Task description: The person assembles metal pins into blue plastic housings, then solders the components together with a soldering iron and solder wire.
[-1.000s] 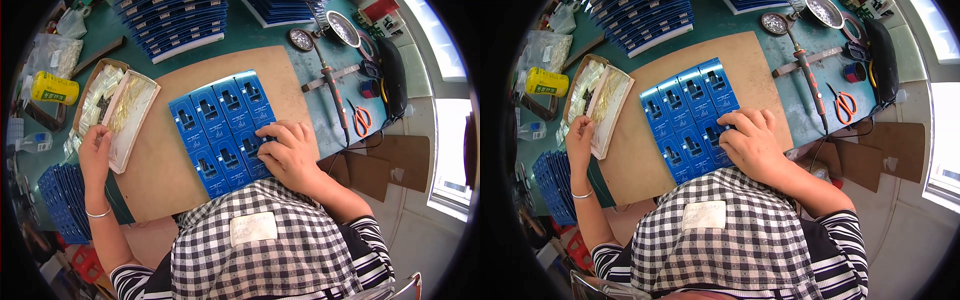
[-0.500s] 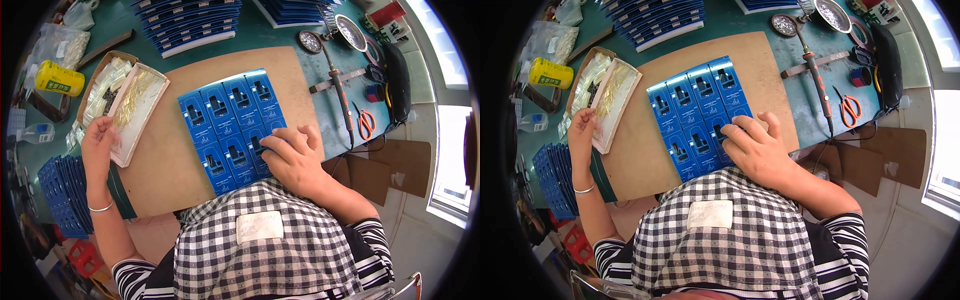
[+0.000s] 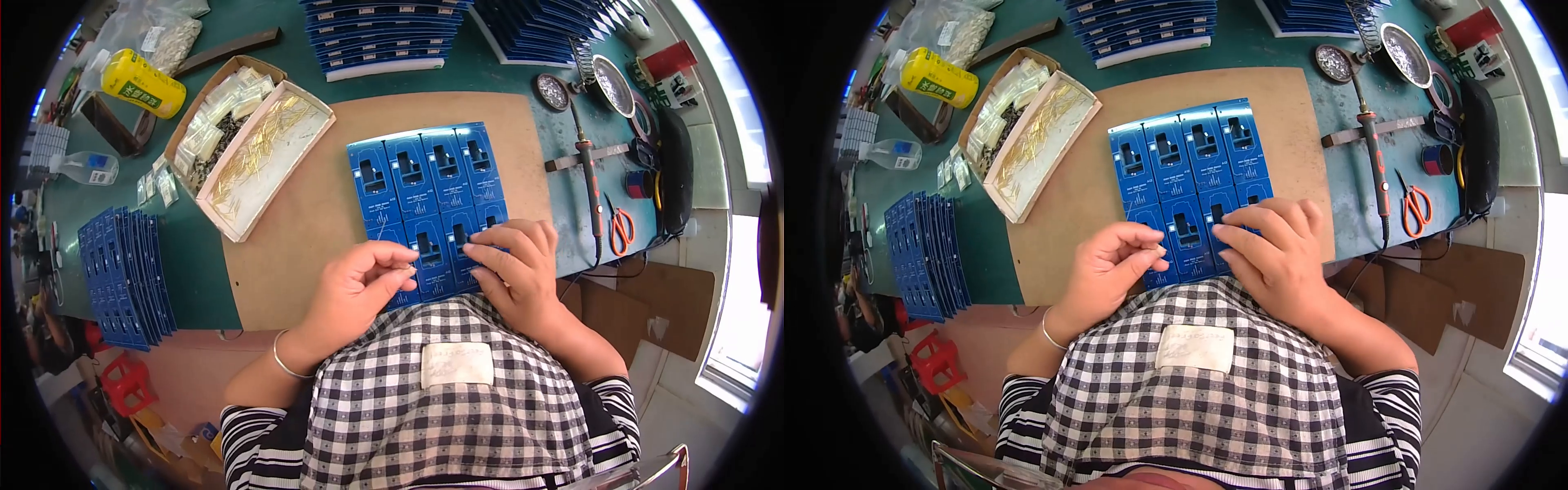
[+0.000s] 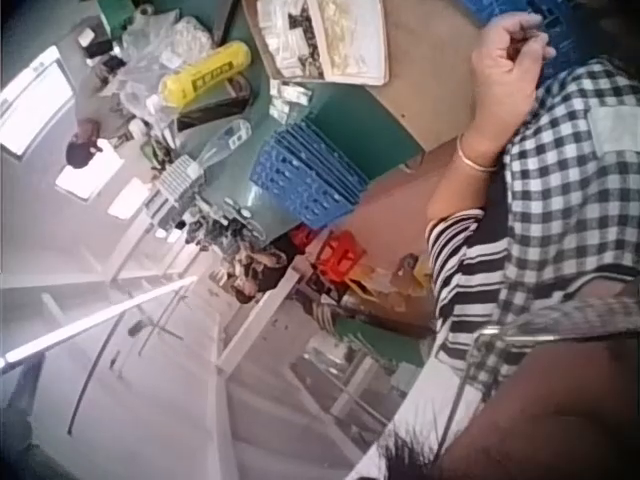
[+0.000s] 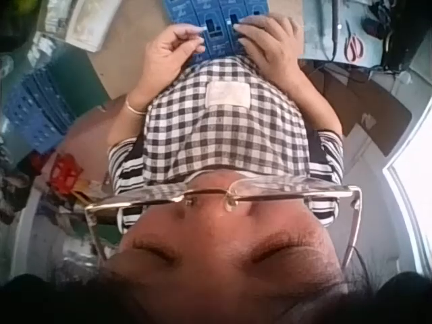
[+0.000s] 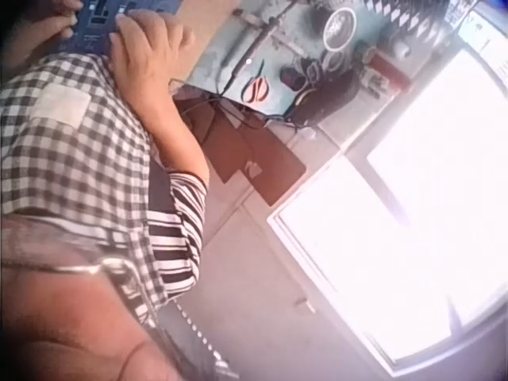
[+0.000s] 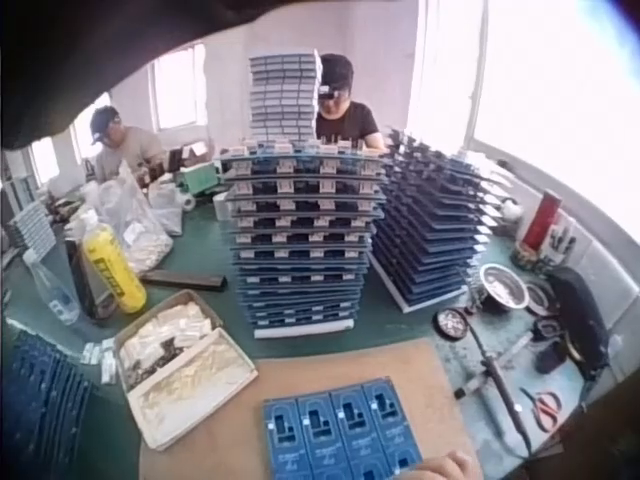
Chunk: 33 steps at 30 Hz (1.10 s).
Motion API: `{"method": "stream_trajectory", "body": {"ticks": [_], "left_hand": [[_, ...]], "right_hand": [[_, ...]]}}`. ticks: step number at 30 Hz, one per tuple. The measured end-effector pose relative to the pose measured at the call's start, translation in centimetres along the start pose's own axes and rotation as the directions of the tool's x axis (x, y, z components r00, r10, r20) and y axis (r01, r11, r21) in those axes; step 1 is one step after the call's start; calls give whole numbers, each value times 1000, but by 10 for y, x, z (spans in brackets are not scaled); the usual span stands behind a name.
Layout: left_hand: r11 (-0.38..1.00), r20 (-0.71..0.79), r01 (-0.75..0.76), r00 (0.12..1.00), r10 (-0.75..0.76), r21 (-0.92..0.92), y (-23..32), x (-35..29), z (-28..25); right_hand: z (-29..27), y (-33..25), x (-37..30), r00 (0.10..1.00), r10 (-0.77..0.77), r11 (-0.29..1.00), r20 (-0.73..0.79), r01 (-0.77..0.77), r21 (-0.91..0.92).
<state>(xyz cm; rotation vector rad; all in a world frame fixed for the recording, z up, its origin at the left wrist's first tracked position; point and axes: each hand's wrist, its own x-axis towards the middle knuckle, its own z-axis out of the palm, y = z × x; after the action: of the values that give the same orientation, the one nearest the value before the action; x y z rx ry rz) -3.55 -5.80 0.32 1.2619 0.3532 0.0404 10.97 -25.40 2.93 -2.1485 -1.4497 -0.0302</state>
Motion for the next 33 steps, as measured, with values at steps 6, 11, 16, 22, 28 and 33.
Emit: {"method": "stream_trajectory", "body": {"ticks": [6,11,16,22,28,33], "left_hand": [[1000,21,-19,1000,19,-20,1,5,9],[996,40,-53,998,50,66,-2,8,15],[985,43,-79,996,73,152,1,7,10],[984,57,-67,997,58,168,0,9,12],[913,156,-145,984,90,382,17,13,20],[920,115,-216,975,188,327,3,12,15]], "right_hand": [[16,-13,17,996,70,951,58,-85,298],[21,-13,19,993,78,925,90,-106,365],[15,4,11,984,172,945,34,-175,275],[7,-2,6,993,92,957,68,-107,269],[16,-5,-1,998,20,931,59,-40,363],[6,2,-2,982,189,938,-2,-180,297]]}}
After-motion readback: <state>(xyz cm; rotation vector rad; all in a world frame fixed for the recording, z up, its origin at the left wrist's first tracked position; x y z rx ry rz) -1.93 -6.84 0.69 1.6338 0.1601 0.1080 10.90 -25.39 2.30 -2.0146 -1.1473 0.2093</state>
